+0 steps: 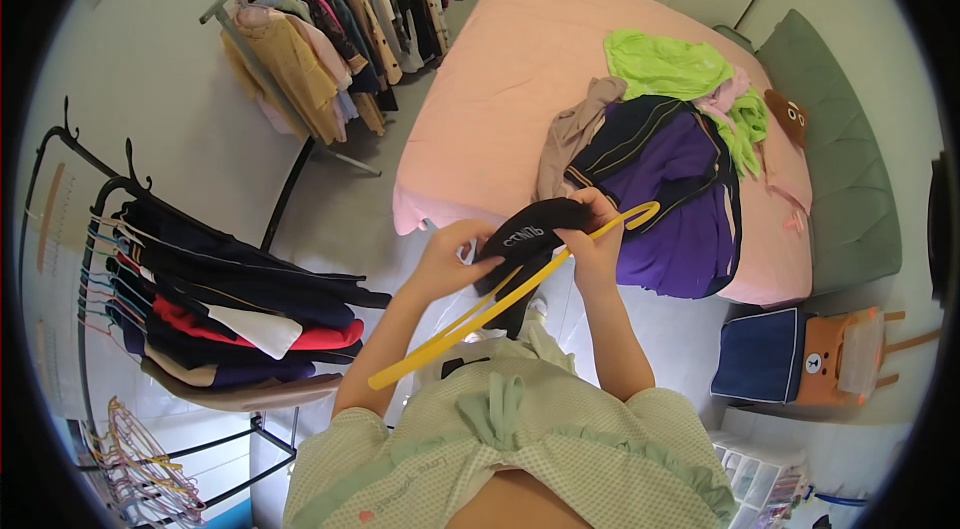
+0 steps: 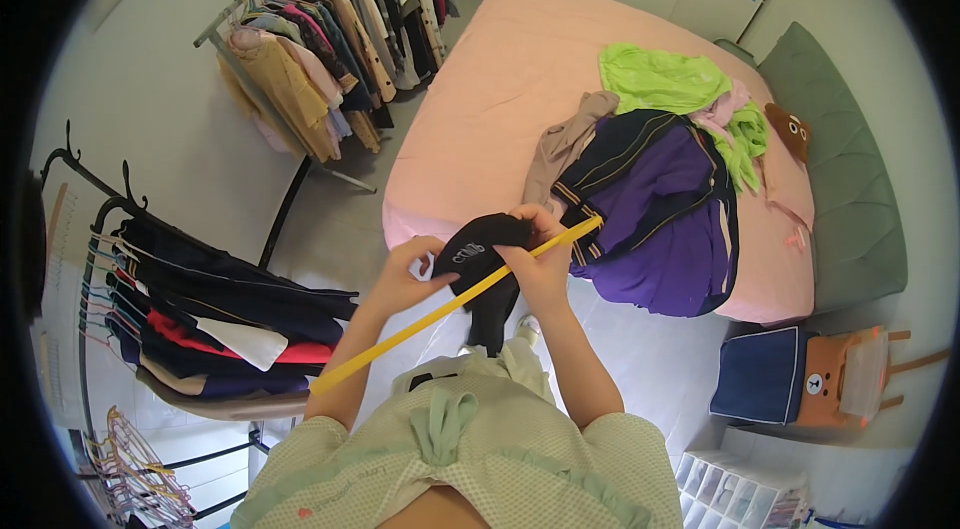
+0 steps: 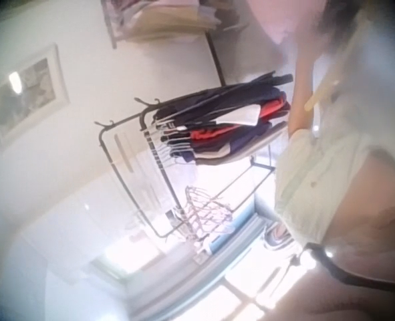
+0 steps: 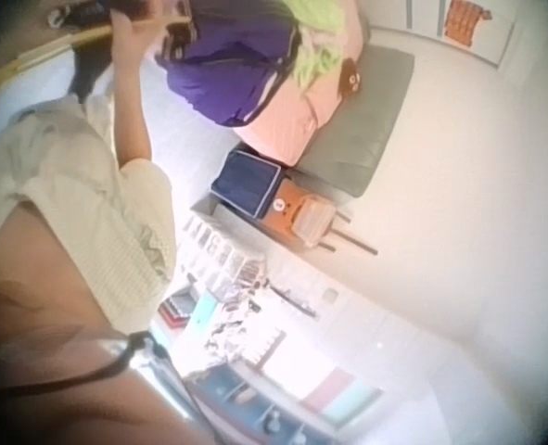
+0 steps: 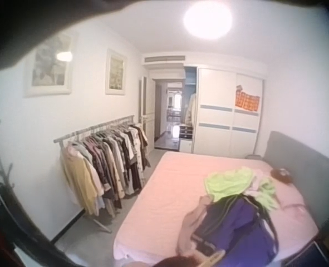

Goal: The person hangs clothes on a rack using hangers. They take hangers from the rack, place them inside different shirts and jackets, and then hang the garments back on the rack.

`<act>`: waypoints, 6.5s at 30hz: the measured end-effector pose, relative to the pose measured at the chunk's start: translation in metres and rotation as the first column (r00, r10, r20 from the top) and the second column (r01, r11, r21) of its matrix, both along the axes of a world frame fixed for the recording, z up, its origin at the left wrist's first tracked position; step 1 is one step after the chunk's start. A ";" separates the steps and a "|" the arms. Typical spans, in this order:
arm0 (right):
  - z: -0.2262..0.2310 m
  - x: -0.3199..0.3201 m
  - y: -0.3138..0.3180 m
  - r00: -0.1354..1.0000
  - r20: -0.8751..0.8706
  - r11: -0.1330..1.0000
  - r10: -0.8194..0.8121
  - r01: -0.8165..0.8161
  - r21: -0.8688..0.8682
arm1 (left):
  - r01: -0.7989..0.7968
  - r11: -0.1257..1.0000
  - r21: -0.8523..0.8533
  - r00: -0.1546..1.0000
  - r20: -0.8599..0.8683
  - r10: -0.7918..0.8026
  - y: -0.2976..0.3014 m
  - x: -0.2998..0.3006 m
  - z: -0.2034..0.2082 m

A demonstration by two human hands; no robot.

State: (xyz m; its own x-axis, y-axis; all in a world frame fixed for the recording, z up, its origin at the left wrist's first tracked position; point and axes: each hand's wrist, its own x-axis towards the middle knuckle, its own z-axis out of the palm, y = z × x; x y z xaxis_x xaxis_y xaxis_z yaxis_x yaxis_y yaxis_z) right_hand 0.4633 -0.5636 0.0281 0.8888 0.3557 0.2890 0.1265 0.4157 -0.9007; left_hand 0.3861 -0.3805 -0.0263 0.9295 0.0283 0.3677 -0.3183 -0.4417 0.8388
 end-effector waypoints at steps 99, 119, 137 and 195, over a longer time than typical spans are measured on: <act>-0.092 -0.014 -0.016 0.972 0.013 0.960 -0.236 0.235 -0.154 | -0.158 0.975 -0.156 0.901 0.382 0.207 0.046 0.005 0.055; 0.000 0.071 -0.072 0.853 0.480 0.739 0.204 0.188 -0.648 | 0.041 0.962 0.269 0.999 -0.027 -0.035 0.029 -0.028 0.090; -0.019 0.100 -0.059 0.469 0.606 0.577 0.642 0.225 -0.785 | -0.178 0.805 0.566 0.951 -0.110 0.288 -0.062 -0.031 0.035; -0.046 -0.172 0.133 0.595 0.534 0.799 0.601 -0.465 -0.381 | -0.970 0.238 0.042 0.241 0.107 0.965 -0.043 -0.504 0.072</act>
